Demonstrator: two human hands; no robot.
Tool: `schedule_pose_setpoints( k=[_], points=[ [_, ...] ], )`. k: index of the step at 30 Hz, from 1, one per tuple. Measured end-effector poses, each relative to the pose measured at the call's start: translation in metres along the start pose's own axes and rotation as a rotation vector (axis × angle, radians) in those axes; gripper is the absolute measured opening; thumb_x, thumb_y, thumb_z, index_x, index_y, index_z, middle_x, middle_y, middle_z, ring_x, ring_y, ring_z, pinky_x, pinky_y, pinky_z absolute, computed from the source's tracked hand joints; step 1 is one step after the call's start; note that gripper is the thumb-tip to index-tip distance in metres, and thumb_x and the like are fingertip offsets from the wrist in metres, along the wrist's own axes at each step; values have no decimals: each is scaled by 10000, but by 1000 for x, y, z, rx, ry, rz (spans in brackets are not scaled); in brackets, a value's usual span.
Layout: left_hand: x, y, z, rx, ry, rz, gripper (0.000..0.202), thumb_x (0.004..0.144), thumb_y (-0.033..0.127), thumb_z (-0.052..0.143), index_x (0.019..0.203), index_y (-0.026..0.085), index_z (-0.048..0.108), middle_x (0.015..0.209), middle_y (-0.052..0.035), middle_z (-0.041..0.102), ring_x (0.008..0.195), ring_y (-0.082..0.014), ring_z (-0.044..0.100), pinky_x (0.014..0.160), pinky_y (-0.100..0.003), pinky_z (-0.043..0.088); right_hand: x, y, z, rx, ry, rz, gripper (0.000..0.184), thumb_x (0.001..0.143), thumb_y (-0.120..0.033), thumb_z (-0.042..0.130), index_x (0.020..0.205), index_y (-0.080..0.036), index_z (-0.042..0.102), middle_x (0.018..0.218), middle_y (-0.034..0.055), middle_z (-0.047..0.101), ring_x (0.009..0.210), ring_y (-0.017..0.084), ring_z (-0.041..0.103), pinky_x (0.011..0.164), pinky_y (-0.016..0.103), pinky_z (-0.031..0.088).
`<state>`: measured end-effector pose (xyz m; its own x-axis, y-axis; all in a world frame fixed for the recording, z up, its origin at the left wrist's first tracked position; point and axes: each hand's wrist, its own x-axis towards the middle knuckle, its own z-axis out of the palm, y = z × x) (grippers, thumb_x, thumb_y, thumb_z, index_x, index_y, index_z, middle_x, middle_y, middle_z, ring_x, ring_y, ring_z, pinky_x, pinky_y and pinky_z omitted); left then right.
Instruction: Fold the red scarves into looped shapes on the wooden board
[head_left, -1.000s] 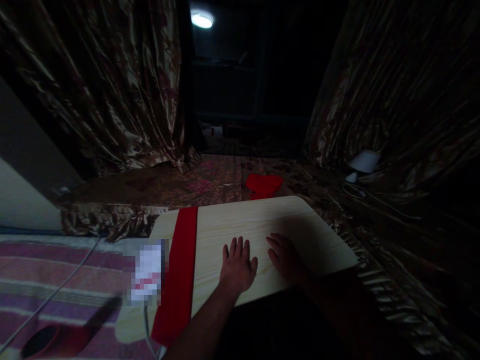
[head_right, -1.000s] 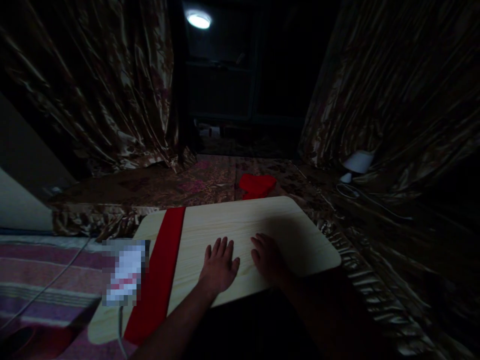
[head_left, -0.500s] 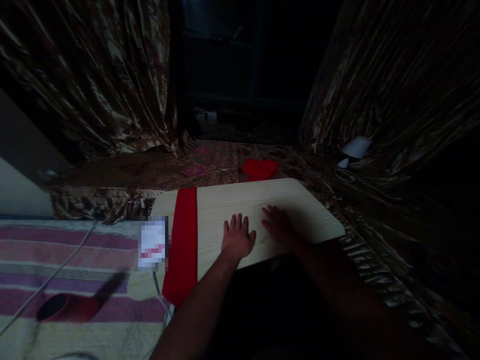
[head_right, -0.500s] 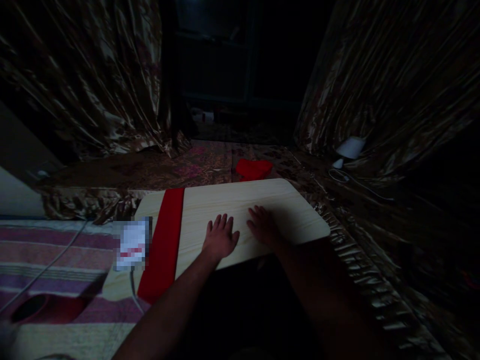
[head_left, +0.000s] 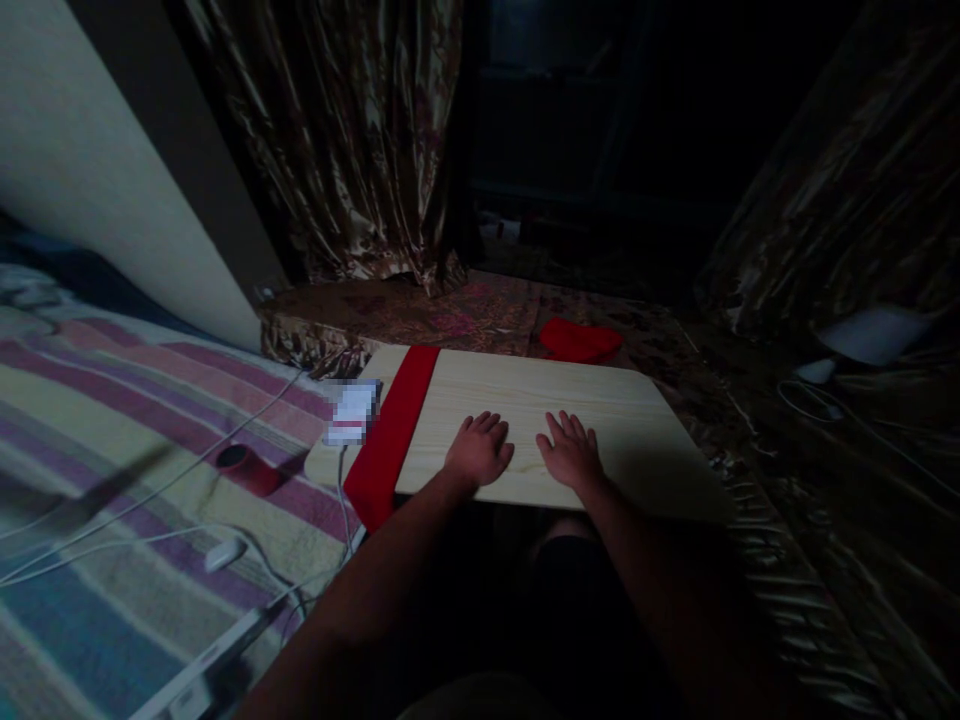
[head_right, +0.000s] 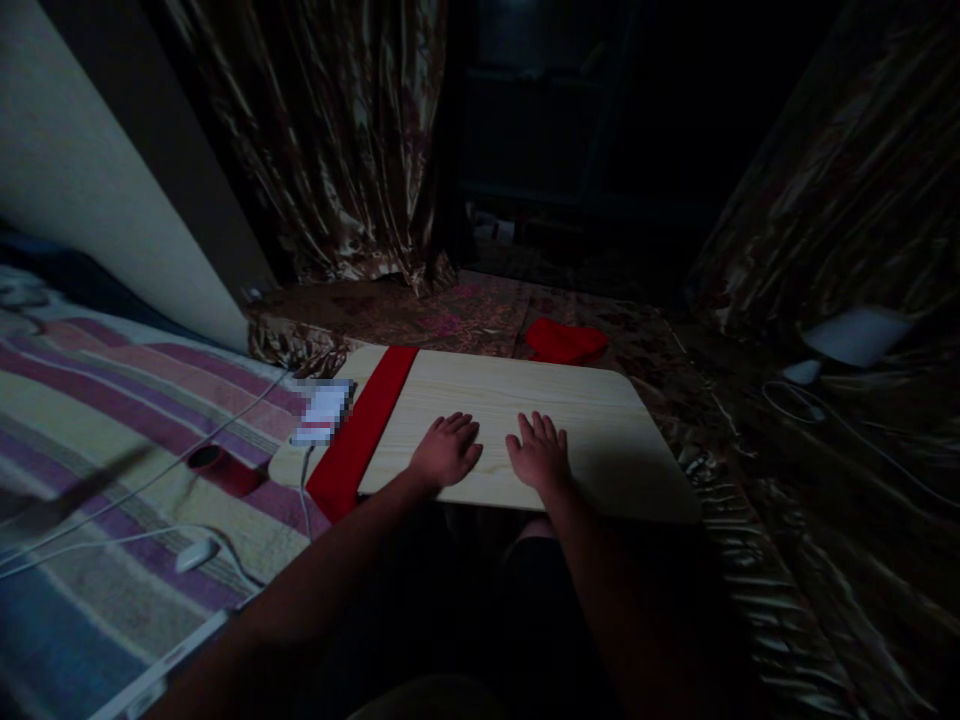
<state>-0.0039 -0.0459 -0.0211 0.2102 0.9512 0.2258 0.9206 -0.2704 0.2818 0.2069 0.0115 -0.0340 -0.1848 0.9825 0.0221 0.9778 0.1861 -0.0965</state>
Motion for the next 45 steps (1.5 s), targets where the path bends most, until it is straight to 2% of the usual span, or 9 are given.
schedule_pose_setpoints(
  k=[6, 13, 19, 24, 28, 32, 34, 38, 45],
  points=[
    [0, 8, -4, 60, 58, 15, 434, 961, 392, 441, 1315, 198, 602, 1426, -114, 578, 1383, -259, 440, 1147, -443, 341, -1, 3, 1, 73, -21, -42, 684, 1007, -532, 273, 1611, -211, 265, 1679, 106, 185, 1542, 331, 109, 1203, 597, 58],
    [0, 9, -5, 33, 76, 11, 404, 950, 351, 441, 1270, 202, 637, 1370, -113, 614, 1368, -253, 463, 1161, -435, 354, -1, 4, 0, 69, -18, -76, 709, 995, -550, 289, 1607, -193, 275, 1667, 138, 213, 1534, 354, 118, 1190, 612, 63],
    [0, 2, 0, -8, 140, -76, 432, 945, 323, 424, 1298, 181, 628, 1341, -101, 634, 1314, -226, 508, 1160, -362, 375, -2, 2, -1, 98, -5, -77, 701, 991, -530, 328, 1597, -179, 305, 1664, 145, 223, 1534, 362, 127, 1194, 607, 52],
    [3, -35, -14, 139, 86, -217, 471, 901, 302, 462, 1341, 202, 596, 1352, -87, 633, 1263, -250, 538, 1113, -368, 406, -5, 1, -3, 137, 9, -68, 694, 985, -531, 342, 1584, -182, 337, 1663, 133, 233, 1533, 349, 132, 1204, 588, 27],
    [9, -85, -42, 344, 84, -322, 513, 923, 342, 444, 1359, 94, 552, 1383, -161, 597, 1258, -310, 538, 1078, -405, 419, -9, 0, -7, 167, 55, -69, 668, 978, -519, 366, 1560, -192, 380, 1648, 130, 280, 1523, 332, 166, 1206, 573, 45],
    [4, -115, -52, 371, -31, -397, 441, 943, 374, 431, 1243, 108, 615, 1280, -171, 656, 1238, -336, 549, 1067, -462, 423, -12, -1, -10, 172, 70, -55, 643, 976, -505, 378, 1539, -195, 410, 1637, 123, 308, 1510, 322, 195, 1202, 566, 70],
    [-4, -117, -46, 337, -60, -430, 484, 971, 397, 373, 1275, 95, 598, 1344, -192, 622, 1283, -360, 517, 1061, -550, 416, -13, -2, -11, 163, 78, -54, 632, 976, -500, 382, 1530, -200, 421, 1632, 119, 321, 1504, 316, 205, 1200, 559, 74],
    [-18, -106, -30, 265, -73, -507, 632, 999, 440, 233, 1514, 109, 393, 1612, -189, 341, 1476, -385, 297, 1110, -720, 274, -13, -3, -12, 146, 91, -45, 610, 977, -486, 390, 1521, -213, 431, 1628, 112, 332, 1496, 304, 216, 1197, 544, 79],
    [-21, -84, -20, 209, -114, -502, 771, 975, 546, 191, 1594, 90, 253, 1670, -152, 193, 1542, -359, 137, 1169, -696, 164, -11, -2, -8, 138, 117, -53, 592, 973, -473, 400, 1504, -219, 455, 1610, 115, 363, 1479, 307, 247, 1184, 554, 111]
  ],
)
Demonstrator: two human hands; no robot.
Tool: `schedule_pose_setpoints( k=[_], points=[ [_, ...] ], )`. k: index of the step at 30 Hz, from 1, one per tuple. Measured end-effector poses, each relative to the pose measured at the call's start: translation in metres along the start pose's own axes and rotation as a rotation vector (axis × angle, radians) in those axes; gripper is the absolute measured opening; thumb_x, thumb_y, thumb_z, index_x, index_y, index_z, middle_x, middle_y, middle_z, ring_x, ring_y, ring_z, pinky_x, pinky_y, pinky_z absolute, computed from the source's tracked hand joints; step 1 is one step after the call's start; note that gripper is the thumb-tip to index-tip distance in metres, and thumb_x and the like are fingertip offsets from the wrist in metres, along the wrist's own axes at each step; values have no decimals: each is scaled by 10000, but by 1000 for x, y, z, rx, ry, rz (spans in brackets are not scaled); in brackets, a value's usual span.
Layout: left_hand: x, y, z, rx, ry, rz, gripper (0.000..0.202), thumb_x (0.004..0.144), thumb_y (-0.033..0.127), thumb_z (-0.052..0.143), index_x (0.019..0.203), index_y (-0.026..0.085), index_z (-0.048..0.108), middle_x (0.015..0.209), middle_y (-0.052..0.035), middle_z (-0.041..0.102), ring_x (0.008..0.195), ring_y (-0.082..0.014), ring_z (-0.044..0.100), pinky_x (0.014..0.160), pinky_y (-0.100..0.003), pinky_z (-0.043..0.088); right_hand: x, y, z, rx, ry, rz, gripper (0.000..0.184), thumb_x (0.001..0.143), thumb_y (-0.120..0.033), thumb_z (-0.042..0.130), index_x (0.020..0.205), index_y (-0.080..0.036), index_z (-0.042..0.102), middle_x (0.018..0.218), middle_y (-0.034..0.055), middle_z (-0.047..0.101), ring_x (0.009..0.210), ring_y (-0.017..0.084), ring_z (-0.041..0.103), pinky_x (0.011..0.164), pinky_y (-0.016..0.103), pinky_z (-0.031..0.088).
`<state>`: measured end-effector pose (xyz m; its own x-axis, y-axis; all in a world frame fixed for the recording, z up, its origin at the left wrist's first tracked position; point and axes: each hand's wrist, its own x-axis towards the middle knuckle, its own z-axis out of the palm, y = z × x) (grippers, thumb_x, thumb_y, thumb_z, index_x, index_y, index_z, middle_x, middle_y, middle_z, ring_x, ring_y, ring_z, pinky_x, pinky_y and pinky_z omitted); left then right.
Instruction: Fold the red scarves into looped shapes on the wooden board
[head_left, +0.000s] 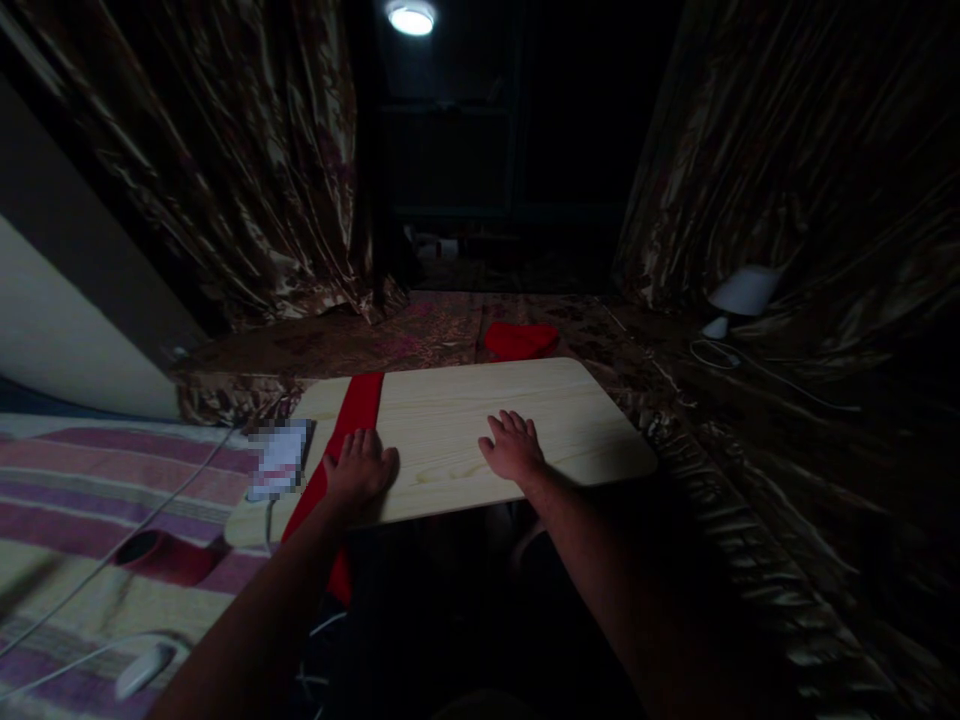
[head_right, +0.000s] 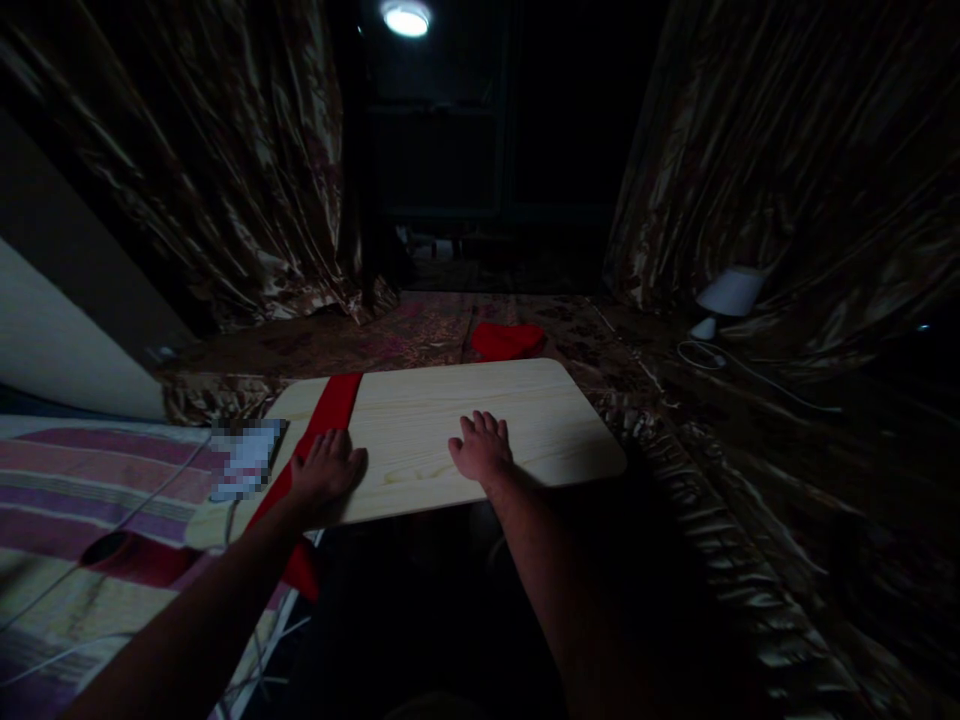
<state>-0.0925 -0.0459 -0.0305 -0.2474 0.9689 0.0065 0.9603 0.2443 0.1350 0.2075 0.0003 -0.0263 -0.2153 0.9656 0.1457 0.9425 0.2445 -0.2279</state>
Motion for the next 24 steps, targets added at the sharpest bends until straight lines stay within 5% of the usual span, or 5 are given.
schedule_pose_setpoints(
  k=[13, 18, 24],
  points=[
    [-33, 82, -12, -66, -151, 123, 843, 949, 617, 188, 1616, 102, 179, 1684, -103, 74, 1562, -313, 43, 1202, -667, 100, 1, 1, 3, 40, 5, 1, 585, 972, -452, 443, 1506, -216, 463, 1612, 131, 357, 1494, 312, 239, 1192, 557, 87],
    [-48, 116, -12, -69, -209, 235, 801, 956, 572, 208, 1619, 123, 179, 1684, -86, 81, 1563, -293, 46, 1218, -636, 91, 7, 12, 9, 172, 46, 7, 496, 917, -263, 504, 1408, -260, 582, 1573, 58, 442, 1476, 242, 319, 1220, 516, 102],
    [-64, 140, -12, -83, -253, 403, 801, 953, 568, 237, 1620, 130, 172, 1682, -78, 82, 1563, -280, 40, 1225, -623, 67, 28, 30, 4, 667, 26, 139, 299, 850, -169, 539, 1029, -261, 760, 1232, 11, 719, 1225, 164, 598, 1119, 320, 379]
  ],
)
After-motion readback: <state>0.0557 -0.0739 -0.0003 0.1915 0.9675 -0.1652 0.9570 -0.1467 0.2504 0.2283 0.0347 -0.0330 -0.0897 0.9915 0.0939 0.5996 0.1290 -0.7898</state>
